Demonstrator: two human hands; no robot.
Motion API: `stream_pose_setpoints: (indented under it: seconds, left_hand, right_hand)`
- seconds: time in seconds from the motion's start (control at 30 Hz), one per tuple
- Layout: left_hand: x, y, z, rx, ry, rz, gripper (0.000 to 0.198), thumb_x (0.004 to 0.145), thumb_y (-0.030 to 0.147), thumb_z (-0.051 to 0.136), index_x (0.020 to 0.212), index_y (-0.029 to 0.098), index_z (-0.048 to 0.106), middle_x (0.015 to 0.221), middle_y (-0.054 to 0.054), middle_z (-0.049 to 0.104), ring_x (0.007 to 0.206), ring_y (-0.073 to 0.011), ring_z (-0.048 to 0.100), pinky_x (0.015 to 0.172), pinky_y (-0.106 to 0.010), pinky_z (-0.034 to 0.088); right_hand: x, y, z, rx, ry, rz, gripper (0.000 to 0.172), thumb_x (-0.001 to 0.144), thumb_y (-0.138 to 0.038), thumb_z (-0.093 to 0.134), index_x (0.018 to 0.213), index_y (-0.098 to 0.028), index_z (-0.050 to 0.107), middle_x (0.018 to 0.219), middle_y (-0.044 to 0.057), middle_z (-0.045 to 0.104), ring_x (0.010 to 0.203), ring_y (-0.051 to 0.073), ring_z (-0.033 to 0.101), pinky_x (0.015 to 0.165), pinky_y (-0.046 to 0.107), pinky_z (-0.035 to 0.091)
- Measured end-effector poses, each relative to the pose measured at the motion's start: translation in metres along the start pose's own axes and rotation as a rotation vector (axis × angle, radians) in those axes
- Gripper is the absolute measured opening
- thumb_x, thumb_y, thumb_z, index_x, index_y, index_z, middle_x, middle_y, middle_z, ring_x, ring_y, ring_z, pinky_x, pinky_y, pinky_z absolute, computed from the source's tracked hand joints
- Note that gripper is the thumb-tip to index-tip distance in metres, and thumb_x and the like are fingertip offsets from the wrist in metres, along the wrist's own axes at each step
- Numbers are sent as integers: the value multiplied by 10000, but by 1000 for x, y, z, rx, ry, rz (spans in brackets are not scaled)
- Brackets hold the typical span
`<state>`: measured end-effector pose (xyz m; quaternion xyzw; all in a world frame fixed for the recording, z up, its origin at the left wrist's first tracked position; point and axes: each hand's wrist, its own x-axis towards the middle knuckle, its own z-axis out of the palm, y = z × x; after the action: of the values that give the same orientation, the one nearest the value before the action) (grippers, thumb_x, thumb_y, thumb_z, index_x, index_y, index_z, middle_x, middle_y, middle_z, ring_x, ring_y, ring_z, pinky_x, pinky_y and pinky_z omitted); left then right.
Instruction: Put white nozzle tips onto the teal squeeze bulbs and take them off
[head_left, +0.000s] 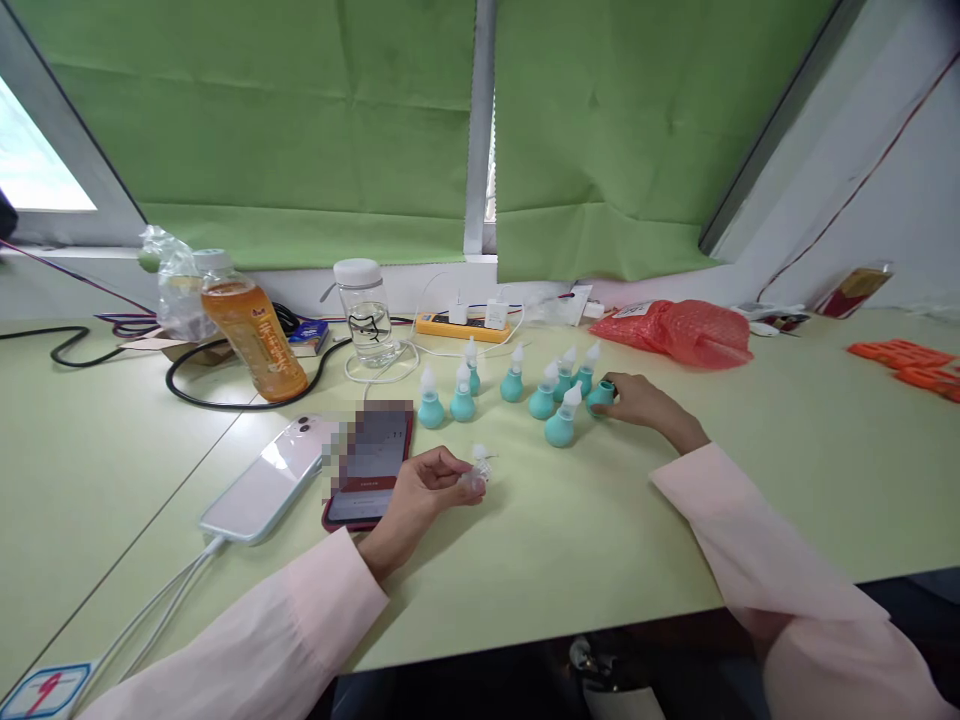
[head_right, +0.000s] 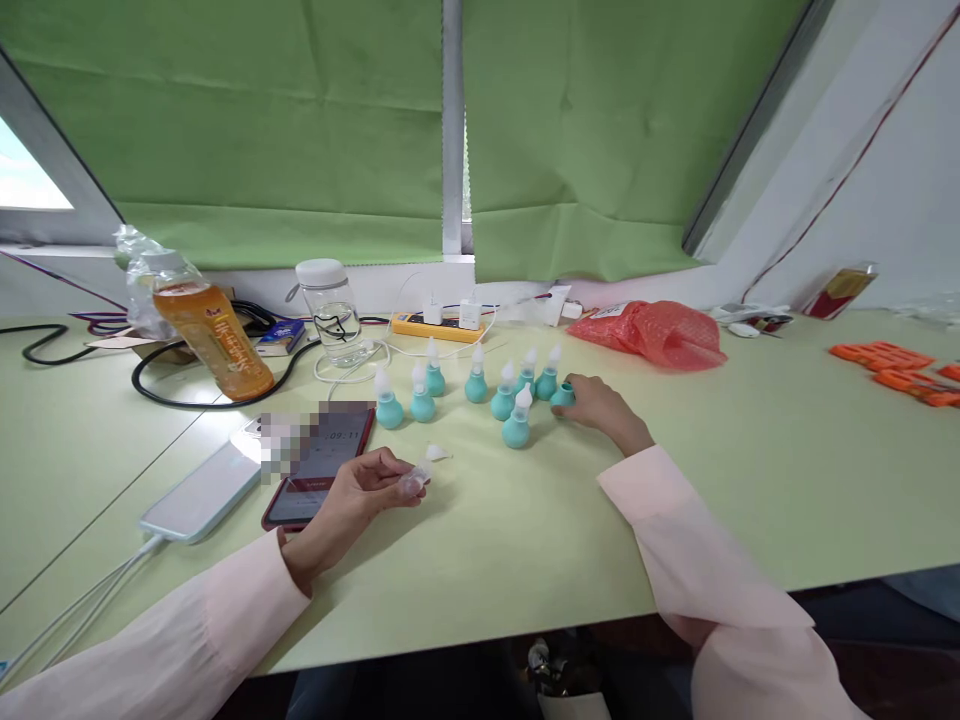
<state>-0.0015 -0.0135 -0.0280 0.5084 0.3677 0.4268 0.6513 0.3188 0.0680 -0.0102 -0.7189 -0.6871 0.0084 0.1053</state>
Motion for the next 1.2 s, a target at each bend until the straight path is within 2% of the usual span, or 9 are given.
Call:
stream_pose_setpoints:
  seconds: [0.13,0.27,0.33,0.4,0.47,0.6,0.7,0.97,1.2]
  left_hand:
    - [-2,3,2,-49,-109,-7,385,685,303,614,1021,179,473,804,-42,615,758,-164,593,738,-340,464]
    - [-3,1,5,-11,-248,-76,362,746,366,527,1033,150,481,863,-83,602,830,-195,583,775,-367,448]
    - [-2,0,5,4,-266,-80,325,754,375,512,983,146,486,850,-87,607,817,-196,588,763,-368,452]
    - [0,0,4,-6,-223,-51,291,750,363,522,947,156,468,842,-82,617,815,-193,590,754,-366,455]
    - [1,1,1,-28,-152,-10,249,735,337,550,887,163,455,860,-77,627,821,-184,590,758,-359,455]
    - [1,4,-2,-69,-40,55,281,698,276,605,911,170,455,928,-78,634,825,-173,592,789,-354,445]
    - [-1,6,-2,-70,8,52,417,684,269,619,1060,175,465,1004,-95,618,888,-200,580,813,-355,435]
    - [-1,7,1,40,19,55,260,662,292,629,877,147,625,1012,-72,605,880,-178,556,742,-267,458]
    - [0,5,-1,29,-22,17,268,627,264,662,841,114,600,584,5,565,482,-68,481,432,-188,401]
  right_hand:
    - [-3,-1,-15,131,215,-34,305,549,-400,640,712,-154,564,616,35,554,575,168,523,532,273,395]
    - [-18,-25,-32,371,885,-158,319,630,-374,578,869,-174,516,777,50,525,673,164,501,589,299,420]
    - [-34,-50,-28,528,1074,-325,255,647,-340,557,839,-184,497,773,47,494,704,174,488,568,298,418]
    - [-54,-79,-15,640,969,-548,243,650,-312,533,851,-185,482,775,45,484,711,180,486,589,320,422]
    - [-74,-106,2,650,709,-753,253,626,-248,526,865,-183,475,770,46,481,745,188,487,624,330,427]
    - [-99,-135,30,650,324,-893,309,597,-144,507,900,-183,465,864,68,510,783,175,516,643,286,434]
    - [-98,-134,40,564,262,-830,321,590,-115,483,903,-185,467,766,37,538,702,166,516,607,279,417]
    - [-91,-131,44,623,258,-588,153,659,-166,503,805,-185,464,704,10,543,611,132,508,554,238,393]
    - [-92,-134,40,890,33,-470,180,605,-171,543,759,-187,450,658,-30,482,554,93,440,503,203,358]
